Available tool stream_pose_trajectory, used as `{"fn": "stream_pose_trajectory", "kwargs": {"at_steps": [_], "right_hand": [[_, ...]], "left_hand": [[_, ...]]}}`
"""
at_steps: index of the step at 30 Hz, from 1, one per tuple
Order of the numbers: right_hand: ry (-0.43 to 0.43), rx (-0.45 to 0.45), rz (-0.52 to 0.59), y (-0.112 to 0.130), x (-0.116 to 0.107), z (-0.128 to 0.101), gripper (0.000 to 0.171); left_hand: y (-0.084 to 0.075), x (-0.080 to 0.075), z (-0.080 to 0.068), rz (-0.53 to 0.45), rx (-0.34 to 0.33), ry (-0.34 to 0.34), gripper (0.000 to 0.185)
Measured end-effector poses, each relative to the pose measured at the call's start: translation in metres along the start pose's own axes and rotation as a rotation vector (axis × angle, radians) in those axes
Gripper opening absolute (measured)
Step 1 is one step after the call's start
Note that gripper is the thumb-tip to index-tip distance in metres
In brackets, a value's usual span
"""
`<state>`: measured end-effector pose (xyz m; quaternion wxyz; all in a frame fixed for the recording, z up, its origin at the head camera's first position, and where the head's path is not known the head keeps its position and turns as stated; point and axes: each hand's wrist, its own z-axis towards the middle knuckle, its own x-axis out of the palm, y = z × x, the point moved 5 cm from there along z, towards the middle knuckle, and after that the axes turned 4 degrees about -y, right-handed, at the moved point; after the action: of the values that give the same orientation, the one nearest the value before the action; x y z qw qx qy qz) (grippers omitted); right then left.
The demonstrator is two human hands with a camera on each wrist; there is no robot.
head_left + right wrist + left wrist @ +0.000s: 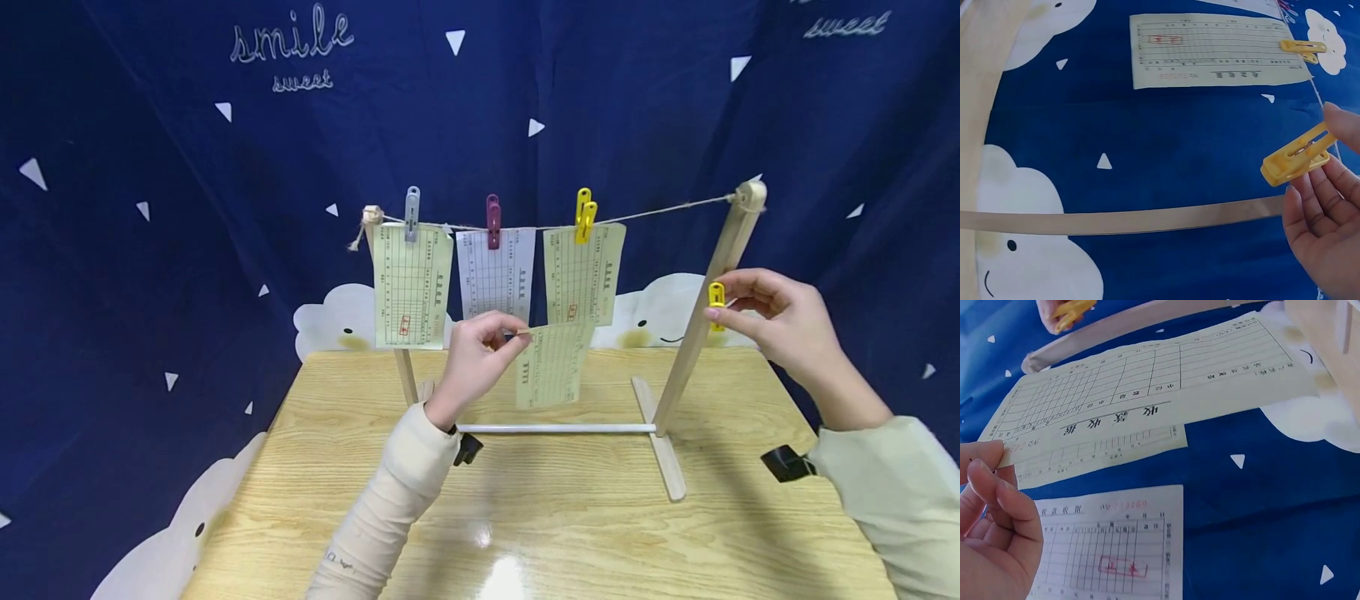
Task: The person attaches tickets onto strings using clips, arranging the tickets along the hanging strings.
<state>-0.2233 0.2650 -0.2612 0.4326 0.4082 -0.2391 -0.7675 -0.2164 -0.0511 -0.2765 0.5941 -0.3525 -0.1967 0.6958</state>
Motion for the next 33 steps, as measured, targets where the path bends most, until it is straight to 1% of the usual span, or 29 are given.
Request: {"fn": "stream_pose_trajectory", "kwargs": {"at_steps": [3, 5, 7, 10, 15, 21, 25, 30, 33], "right_hand": [[0.002, -0.01, 0.01, 0.007, -0.002, 0.004, 0.025], [0.0, -0.019, 0.013, 0.011, -0.003, 0.007, 0.026], [-0.001, -0.029, 0.01, 0.014, -0.004, 0.01, 0.026], [-0.001, -0.035, 0.001, 0.018, -0.006, 0.014, 0.027], [-0.005, -0.04, 0.003, 0.026, -0.011, 0.021, 0.031], [-0.012, -0.055, 0.0, 0.04, -0.017, 0.031, 0.029], [-0.004, -0.069, 0.008, 0.048, -0.02, 0.038, 0.029], [0.002, -0.073, 0.004, 0.054, -0.023, 0.046, 0.031], [-0.012, -0.086, 0.001, 0.058, -0.025, 0.05, 0.031]], "left_hand": [[0.013, 0.006, 0.002, -0.008, 0.005, -0.005, 0.005], [0.013, 0.009, 0.005, -0.015, 0.007, -0.009, 0.005], [0.021, 0.012, 0.007, -0.021, 0.019, -0.018, 0.005], [0.019, 0.015, 0.011, -0.022, 0.037, -0.023, 0.005], [0.011, 0.022, 0.018, -0.023, 0.054, -0.011, 0.004], [0.001, 0.032, 0.026, -0.052, 0.055, -0.001, 0.004], [-0.001, 0.037, 0.031, -0.062, 0.039, -0.001, 0.005], [0.002, 0.042, 0.037, -0.057, -0.021, 0.013, 0.005], [0.003, 0.046, 0.041, -0.083, -0.059, 0.015, 0.005]]}}
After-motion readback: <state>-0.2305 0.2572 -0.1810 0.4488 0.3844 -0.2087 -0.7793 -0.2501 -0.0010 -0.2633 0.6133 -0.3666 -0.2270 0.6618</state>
